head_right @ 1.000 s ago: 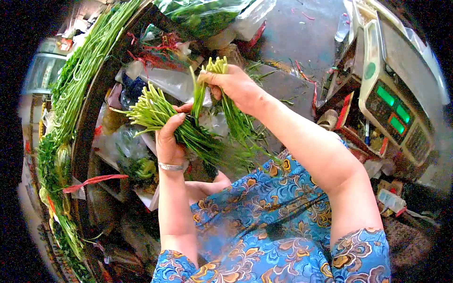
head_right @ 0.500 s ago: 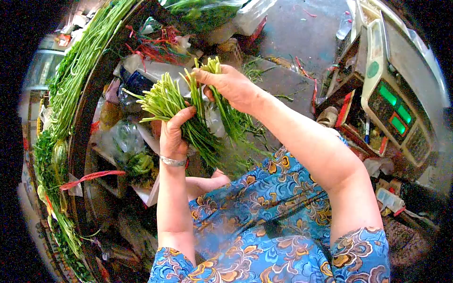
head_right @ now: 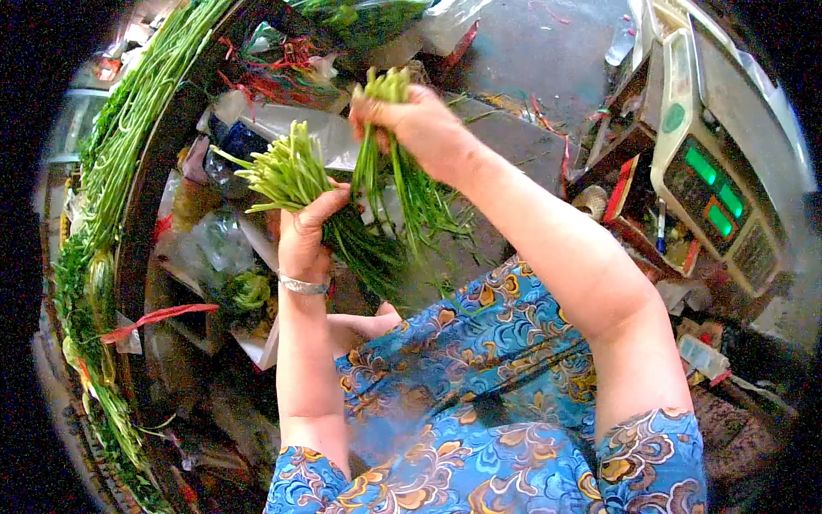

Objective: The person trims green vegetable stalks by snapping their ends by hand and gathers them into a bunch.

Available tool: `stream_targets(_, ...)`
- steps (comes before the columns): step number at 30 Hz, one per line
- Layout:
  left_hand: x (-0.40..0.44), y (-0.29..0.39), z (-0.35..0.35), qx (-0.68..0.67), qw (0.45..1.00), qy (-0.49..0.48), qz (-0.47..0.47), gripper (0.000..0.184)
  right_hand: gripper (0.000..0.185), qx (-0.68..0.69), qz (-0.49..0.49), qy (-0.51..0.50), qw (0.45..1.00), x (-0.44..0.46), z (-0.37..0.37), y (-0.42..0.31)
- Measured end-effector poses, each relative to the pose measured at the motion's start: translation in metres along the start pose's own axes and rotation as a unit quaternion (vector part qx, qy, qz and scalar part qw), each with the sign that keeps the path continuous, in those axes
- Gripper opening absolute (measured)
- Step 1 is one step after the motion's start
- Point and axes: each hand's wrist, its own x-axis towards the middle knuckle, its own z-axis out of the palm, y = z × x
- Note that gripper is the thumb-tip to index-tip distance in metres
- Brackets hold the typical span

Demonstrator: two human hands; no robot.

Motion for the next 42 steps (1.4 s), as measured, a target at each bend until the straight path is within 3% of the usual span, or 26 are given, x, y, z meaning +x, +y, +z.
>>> stream_targets(4, 0.005, -0.005, -0.025, 0.028, 0.996, 0.068, 0.058, 0.02, 0.017, 0.099, -0.048, 0.053, 0.993, 0.008, -0.033, -0.021)
stream_targets(13, 0.009, 0.012, -0.063, 0.048, 0.97, 0.173, 0.161, 0.019, 0.016, 0.13, -0.086, 0.115, 0.981, 0.009, -0.063, -0.028)
stream_targets(18, 0.008, 0.017, -0.067, 0.063, 0.966, 0.179, 0.174, 0.021, 0.018, 0.149, -0.09, 0.102, 0.979, 0.012, -0.075, -0.032)
stream_targets(25, 0.008, 0.021, -0.074, 0.088, 0.934, 0.265, 0.224, 0.022, 0.022, 0.101, -0.141, 0.13, 0.976, 0.016, -0.094, -0.033)
stream_targets(29, 0.006, 0.022, -0.078, 0.041, 0.935, 0.268, 0.229, 0.023, 0.017, 0.188, -0.132, 0.172, 0.958, 0.011, -0.091, -0.043)
stream_targets(35, 0.006, 0.019, -0.074, -0.017, 0.971, 0.173, 0.164, 0.024, 0.025, 0.184, -0.088, 0.089, 0.975, 0.006, -0.085, -0.053)
stream_targets(37, 0.008, 0.017, -0.07, -0.017, 0.983, 0.113, 0.146, 0.027, 0.021, 0.036, -0.128, 0.093, 0.987, 0.009, -0.081, -0.049)
stream_targets(38, 0.009, 0.014, -0.07, -0.019, 0.987, 0.086, 0.133, 0.03, 0.02, -0.176, -0.157, 0.106, 0.966, 0.012, -0.085, -0.035)
stream_targets(39, 0.009, 0.015, -0.065, -0.008, 0.989, 0.061, 0.135, 0.033, 0.02, -0.38, -0.18, 0.115, 0.9, 0.013, -0.078, -0.027)
stream_targets(41, 0.006, 0.016, -0.052, -0.024, 0.993, 0.049, 0.101, 0.035, 0.02, -0.316, -0.161, 0.089, 0.931, 0.01, -0.071, -0.02)
stream_targets(42, 0.004, 0.018, -0.044, -0.038, 0.994, 0.042, 0.094, 0.036, 0.02, -0.166, -0.129, 0.052, 0.976, 0.008, -0.062, -0.031)
